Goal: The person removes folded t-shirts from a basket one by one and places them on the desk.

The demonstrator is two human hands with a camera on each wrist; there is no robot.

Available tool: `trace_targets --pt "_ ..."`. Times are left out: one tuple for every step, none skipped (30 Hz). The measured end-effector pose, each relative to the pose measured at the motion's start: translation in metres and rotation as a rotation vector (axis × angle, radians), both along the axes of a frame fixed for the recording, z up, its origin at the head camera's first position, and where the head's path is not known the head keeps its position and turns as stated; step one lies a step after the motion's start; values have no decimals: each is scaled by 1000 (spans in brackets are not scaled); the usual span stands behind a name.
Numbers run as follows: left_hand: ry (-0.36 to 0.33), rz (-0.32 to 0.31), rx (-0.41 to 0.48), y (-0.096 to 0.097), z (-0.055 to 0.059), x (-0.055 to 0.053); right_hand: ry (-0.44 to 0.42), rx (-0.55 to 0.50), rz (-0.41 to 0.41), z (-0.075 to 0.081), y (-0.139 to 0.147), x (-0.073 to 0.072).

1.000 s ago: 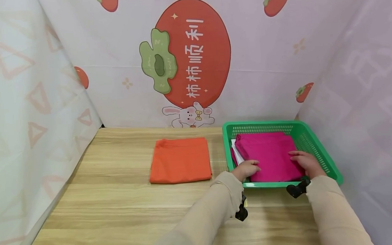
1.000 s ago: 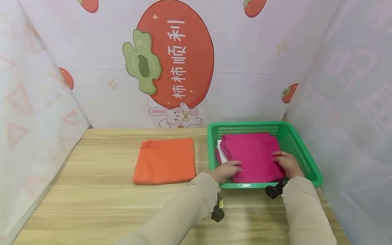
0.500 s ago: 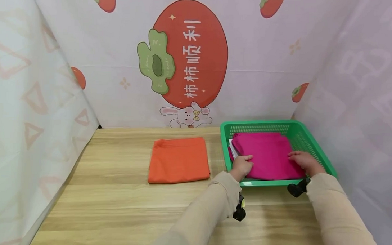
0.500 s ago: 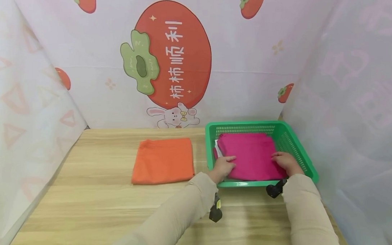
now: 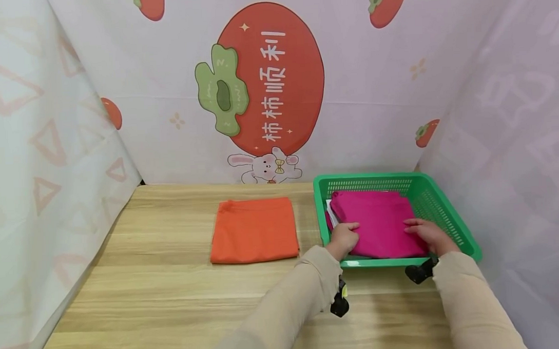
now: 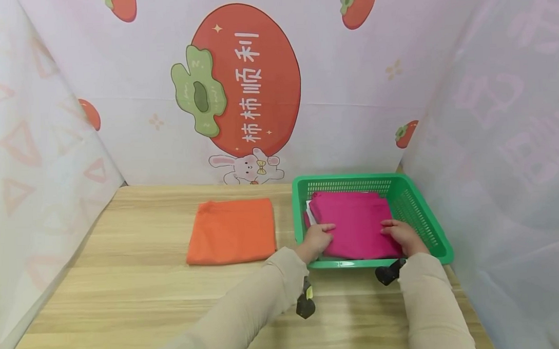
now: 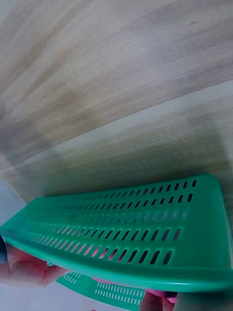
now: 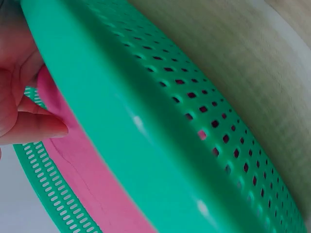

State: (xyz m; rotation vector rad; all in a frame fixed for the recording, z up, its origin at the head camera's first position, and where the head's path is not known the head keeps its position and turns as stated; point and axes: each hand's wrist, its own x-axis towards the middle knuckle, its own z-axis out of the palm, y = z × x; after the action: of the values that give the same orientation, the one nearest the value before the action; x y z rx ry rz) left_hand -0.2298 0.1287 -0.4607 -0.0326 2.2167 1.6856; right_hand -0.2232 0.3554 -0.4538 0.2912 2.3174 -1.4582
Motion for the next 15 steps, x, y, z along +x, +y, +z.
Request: trace_targets --pt "3 -14 14 -1 0 0 -4 -39 -12 -1 0 0" --pt "4 -31 29 -1 0 -1 -3 -77 -24 -1 -1 0" --pt "-1 -48 44 -2 0 -2 -3 -113 -32 -1 -1 0" --pt "-6 -66 61 -3 1 -3 2 -133 -30 -1 -1 1" --pt "-12 -80 73 -4 2 -4 4 -151 -36 -1 -1 1" --pt "-18 -92 83 -5 3 -5 4 -166 -41 0 -2 1" --pt "-24 -104 89 -6 4 -6 4 -180 -50 1 -2 2" --pt "-28 -110 92 -7 6 -7 7 -190 -52 1 -2 2" --pt "-31 -115 87 -8 7 -8 7 -199 -58 1 -2 2" --pt "-29 -118 78 -9 9 -9 8 -211 -65 2 -2 3" --pt "-25 -121 67 -10 10 -10 11 -218 -71 2 -2 3" --pt "-24 -123 61 -11 12 -10 15 -224 -75 3 -3 4" --pt "-27 -125 58 -12 13 -11 22 -227 -82 3 -3 5" --pt "-29 -127 53 -12 14 -11 30 -228 -85 4 -3 5" --pt "-29 -129 47 -13 15 -12 38 -231 -89 4 -4 6"
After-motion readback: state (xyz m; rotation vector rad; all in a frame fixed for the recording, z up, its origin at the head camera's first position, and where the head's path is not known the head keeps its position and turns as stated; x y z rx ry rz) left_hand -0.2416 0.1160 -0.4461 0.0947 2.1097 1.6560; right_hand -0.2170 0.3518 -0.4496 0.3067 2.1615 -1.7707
